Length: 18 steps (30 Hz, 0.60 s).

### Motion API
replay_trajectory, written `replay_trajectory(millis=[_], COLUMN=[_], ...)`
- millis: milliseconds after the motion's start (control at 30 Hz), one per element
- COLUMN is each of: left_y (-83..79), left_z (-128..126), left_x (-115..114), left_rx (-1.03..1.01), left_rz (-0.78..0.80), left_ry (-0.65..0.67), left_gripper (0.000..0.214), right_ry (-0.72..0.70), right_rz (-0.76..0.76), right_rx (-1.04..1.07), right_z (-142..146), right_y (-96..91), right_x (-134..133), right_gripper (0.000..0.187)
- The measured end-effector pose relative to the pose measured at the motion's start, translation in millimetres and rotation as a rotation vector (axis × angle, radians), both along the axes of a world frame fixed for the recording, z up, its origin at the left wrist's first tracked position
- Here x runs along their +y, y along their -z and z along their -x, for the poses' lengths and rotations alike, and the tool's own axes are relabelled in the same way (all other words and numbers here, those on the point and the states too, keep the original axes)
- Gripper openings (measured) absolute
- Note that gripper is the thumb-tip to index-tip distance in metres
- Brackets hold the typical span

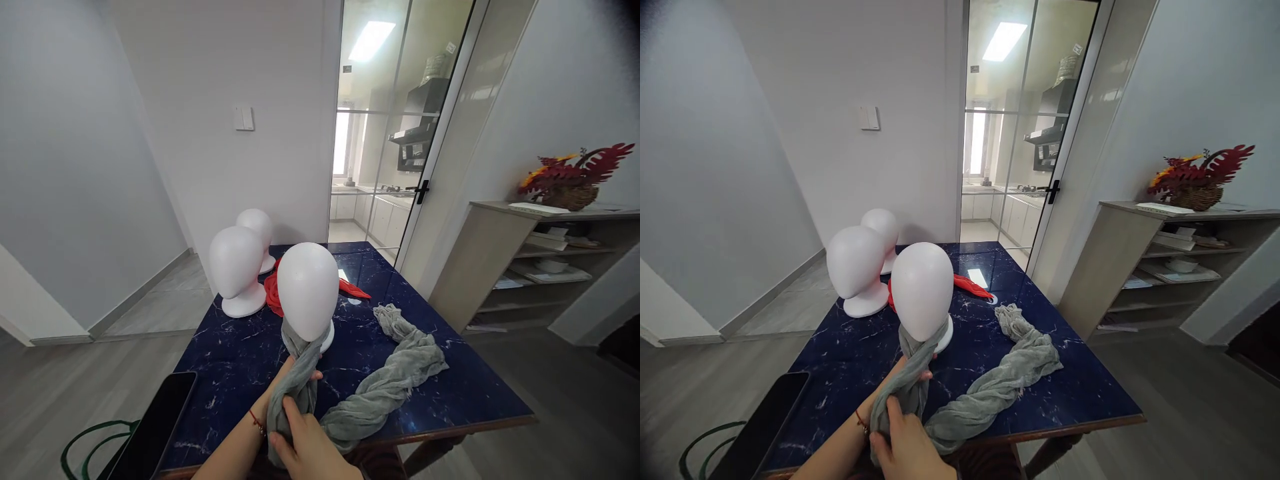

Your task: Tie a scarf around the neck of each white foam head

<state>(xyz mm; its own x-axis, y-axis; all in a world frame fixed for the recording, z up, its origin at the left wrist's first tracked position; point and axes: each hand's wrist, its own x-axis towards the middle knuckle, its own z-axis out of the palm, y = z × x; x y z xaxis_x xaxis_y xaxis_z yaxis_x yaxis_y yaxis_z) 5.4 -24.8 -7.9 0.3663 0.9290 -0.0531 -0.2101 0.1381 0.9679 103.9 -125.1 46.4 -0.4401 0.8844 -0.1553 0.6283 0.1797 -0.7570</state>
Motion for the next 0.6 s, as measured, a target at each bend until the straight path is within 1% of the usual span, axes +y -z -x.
replay_trajectory(millis=[100, 167, 200, 267, 333, 400, 467, 533, 600], left_y=[10.3, 12.0, 10.9, 6.0, 0.4, -3.7, -6.3, -8.4, -10.8], left_z=[-3.0, -8.0, -10.4, -13.8, -14.5, -13.3, -11.1, -8.9, -7.3], left_x=[1.7, 3.5, 4.4, 6.5, 9.2, 12.3, 15.2, 16.5, 15.5], left_rx=[-0.060, -0.065, -0.053, -0.015, -0.003, -0.012, -0.020, -0.046, -0.095], left_rz=[-0.026, 0.025, 0.068, 0.181, 0.263, 0.283, 0.286, 0.314, 0.351], left_ry=[-0.030, -0.084, -0.098, -0.077, -0.045, -0.034, -0.031, -0.013, 0.006], left_gripper=[0.057, 0.054, 0.055, 0.063, 0.074, 0.076, 0.074, 0.071, 0.070], right_ry=[-0.003, -0.016, -0.029, -0.066, -0.125, -0.205, -0.276, -0.317, -0.319], right_rz=[0.005, -0.008, -0.010, 0.009, 0.071, 0.153, 0.218, 0.236, 0.212], right_rx=[0.060, 0.103, 0.121, 0.151, 0.172, 0.196, 0.238, 0.282, 0.298], right_z=[5.5, 6.2, 5.2, -0.1, -10.9, -27.9, -51.5, -82.3, -119.1], right_y=[-1.1, -1.5, -2.0, -4.6, -11.0, -22.8, -40.2, -61.7, -84.4], right_x=[-1.9, -3.5, -4.3, -6.1, -8.8, -13.1, -18.7, -25.0, -31.1], right_gripper=[0.051, 0.046, 0.041, 0.031, 0.025, 0.029, 0.036, 0.041, 0.044])
